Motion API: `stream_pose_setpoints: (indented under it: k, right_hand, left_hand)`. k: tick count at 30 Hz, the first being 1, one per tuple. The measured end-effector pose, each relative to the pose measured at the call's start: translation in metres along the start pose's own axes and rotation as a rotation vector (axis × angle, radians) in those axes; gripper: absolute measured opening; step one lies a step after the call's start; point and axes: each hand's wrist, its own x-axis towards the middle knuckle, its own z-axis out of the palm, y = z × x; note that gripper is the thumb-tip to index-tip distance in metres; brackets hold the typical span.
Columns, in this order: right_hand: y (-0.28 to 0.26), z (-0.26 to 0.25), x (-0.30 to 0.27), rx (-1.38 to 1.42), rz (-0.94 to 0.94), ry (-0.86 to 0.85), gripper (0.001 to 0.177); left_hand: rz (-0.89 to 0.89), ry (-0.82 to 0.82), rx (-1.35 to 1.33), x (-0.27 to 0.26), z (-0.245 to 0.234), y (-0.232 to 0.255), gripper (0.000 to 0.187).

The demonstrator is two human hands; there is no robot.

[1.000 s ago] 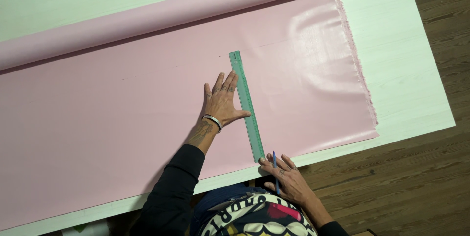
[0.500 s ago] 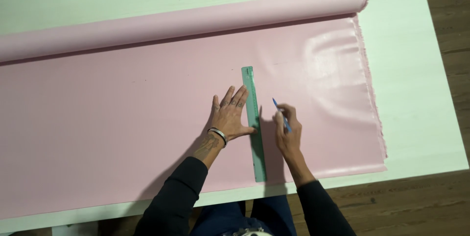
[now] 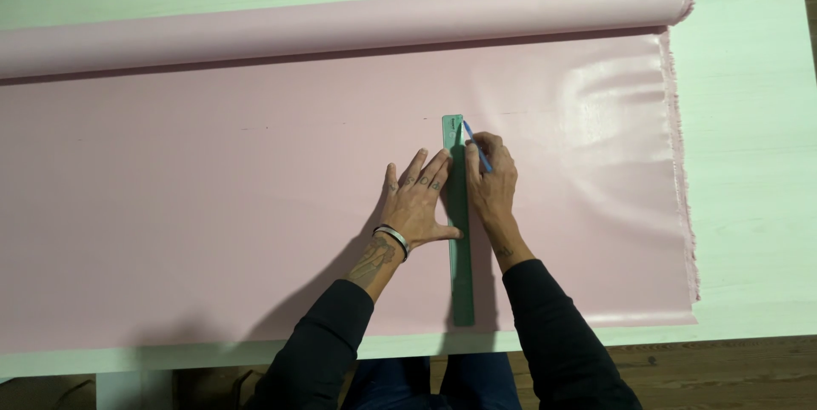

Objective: Marking measurement lines on a piece of pink leather using a ruler and a pen.

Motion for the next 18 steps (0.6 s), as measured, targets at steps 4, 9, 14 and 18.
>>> stream_pose_setpoints:
  k: [4, 9, 14, 18]
  right_hand:
    - [0.008, 0.005, 0.004, -0.122, 0.005, 0.002, 0.018]
    - [0.011, 0.005, 0.006, -0.179, -0.035, -0.01, 0.018]
    - [0.009, -0.014, -0.01, -0.135, -0.054, -0.058, 0.018]
    - [0.005, -0.047, -0.064, -0.233, -0.111, -0.165, 0.016]
  left_hand:
    - [-0.013, -0.023, 0.011, 0.0, -0.002, 0.002, 0.134]
    - [0.0, -0.001, -0.03, 0.0, 0.003, -0.001, 0.135]
    - [0.001, 0.023, -0.002, -0.005, -0.002, 0.002, 0.135]
    - [-0.001, 0.01, 0.004, -0.002, -0.001, 0.0, 0.137]
